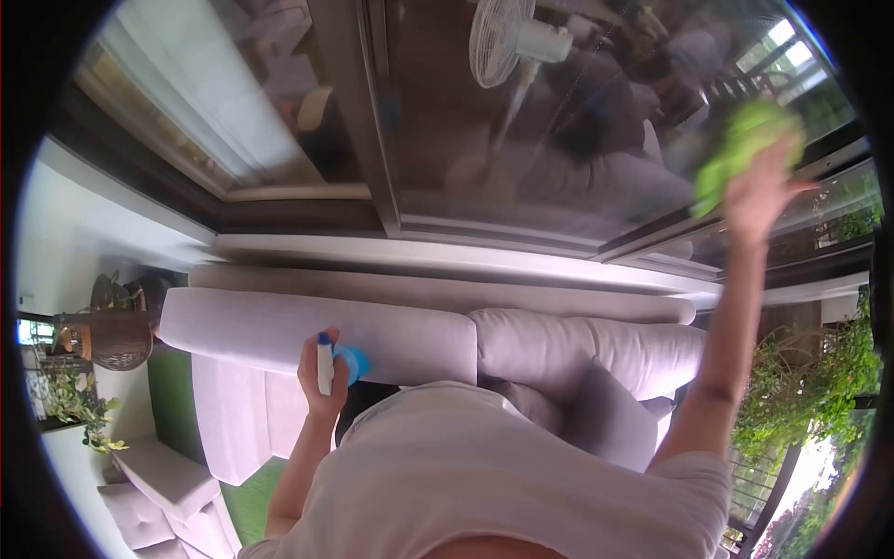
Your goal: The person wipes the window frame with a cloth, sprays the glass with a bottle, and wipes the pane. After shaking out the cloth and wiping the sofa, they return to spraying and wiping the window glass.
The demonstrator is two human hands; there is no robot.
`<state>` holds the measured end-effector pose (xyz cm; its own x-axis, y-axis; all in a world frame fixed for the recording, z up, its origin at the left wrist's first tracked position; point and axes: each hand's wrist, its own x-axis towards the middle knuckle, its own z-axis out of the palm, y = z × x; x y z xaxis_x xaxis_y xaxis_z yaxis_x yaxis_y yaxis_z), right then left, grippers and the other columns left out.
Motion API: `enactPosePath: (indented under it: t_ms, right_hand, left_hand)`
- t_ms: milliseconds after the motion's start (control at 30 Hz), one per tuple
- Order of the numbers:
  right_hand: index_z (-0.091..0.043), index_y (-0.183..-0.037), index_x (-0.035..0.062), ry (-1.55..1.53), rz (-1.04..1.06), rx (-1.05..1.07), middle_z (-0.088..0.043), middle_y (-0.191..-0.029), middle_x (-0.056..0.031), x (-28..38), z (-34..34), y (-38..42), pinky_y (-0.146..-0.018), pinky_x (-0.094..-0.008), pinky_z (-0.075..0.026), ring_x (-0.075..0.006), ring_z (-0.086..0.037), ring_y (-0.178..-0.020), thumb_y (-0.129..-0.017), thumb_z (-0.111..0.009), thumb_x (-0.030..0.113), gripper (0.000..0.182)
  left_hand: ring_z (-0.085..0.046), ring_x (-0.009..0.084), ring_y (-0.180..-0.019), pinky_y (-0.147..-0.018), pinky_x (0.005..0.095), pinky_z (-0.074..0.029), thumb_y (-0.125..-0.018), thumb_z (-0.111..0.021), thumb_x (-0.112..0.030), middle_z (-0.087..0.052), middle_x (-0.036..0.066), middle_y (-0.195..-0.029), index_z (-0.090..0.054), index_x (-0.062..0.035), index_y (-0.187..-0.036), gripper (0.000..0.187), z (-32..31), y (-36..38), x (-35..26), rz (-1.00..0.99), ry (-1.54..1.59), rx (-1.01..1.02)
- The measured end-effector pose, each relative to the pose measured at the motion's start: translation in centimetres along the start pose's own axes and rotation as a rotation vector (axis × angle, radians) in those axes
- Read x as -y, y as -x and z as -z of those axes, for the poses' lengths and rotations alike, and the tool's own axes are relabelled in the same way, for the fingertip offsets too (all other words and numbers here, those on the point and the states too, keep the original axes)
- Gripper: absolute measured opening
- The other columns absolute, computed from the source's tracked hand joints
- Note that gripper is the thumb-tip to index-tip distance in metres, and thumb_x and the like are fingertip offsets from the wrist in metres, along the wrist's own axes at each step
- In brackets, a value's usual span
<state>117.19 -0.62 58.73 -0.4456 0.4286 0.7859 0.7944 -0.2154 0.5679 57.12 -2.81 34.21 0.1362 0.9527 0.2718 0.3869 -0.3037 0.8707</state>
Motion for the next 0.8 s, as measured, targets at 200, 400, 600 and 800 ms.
enactPosePath:
  t_ms: [200,400,600,800]
  right_hand:
    - [-0.055,-0.126,0.0114,0.016,-0.362,-0.384,-0.056,-0.128,-0.0181,-6.0,-2.0,-14.8,-0.099,-0.0631,-0.029,-0.0335,-0.05,-0.122,-0.093,-0.044,0.043,0.047]
    - [-0.044,-0.136,0.0257,-0.386,0.17,0.712,-0.046,-0.134,-0.0114,28.1,-4.6,8.9,-0.097,-0.0459,-0.043,-0.0317,-0.055,-0.11,-0.085,-0.054,0.023,0.052]
    - [-0.025,-0.148,0.0288,-0.217,0.893,0.904,0.001,-0.158,0.0096,28.6,-4.8,11.1,-0.118,-0.0312,-0.014,-0.0053,-0.013,-0.142,-0.093,-0.039,0.017,0.058]
    - [-0.062,-0.084,0.0108,0.027,-0.127,0.006,-0.06,-0.107,-0.0168,-0.6,0.2,-13.5,-0.068,-0.0537,-0.044,-0.0331,-0.059,-0.097,-0.083,-0.06,0.026,0.015]
  left_hand:
    - [-0.064,0.0293,-0.091,-0.083,0.0344,-0.049,-0.074,-0.052,0.001,-0.064,0.014,-0.101,-0.057,0.0003,-0.109,0.036,-0.7,-1.1,-0.7,-0.068,-0.06,0.023]
    - [-0.064,0.0296,-0.092,-0.083,0.0352,-0.049,-0.075,-0.053,-0.001,-0.064,0.015,-0.1,-0.057,-0.0007,-0.109,0.035,-0.7,-0.3,-0.5,0.01,-0.006,-0.014]
    - [-0.064,0.0298,-0.094,-0.084,0.0357,-0.049,-0.075,-0.053,-0.001,-0.064,0.015,-0.101,-0.057,-0.0012,-0.108,0.033,-0.6,0.0,-0.7,-0.022,-0.066,-0.016]
    - [-0.063,0.0305,-0.093,-0.084,0.0366,-0.049,-0.075,-0.052,0.0,-0.064,0.016,-0.102,-0.057,-0.0007,-0.109,0.034,-0.7,-0.5,0.6,0.024,-0.048,-0.022]
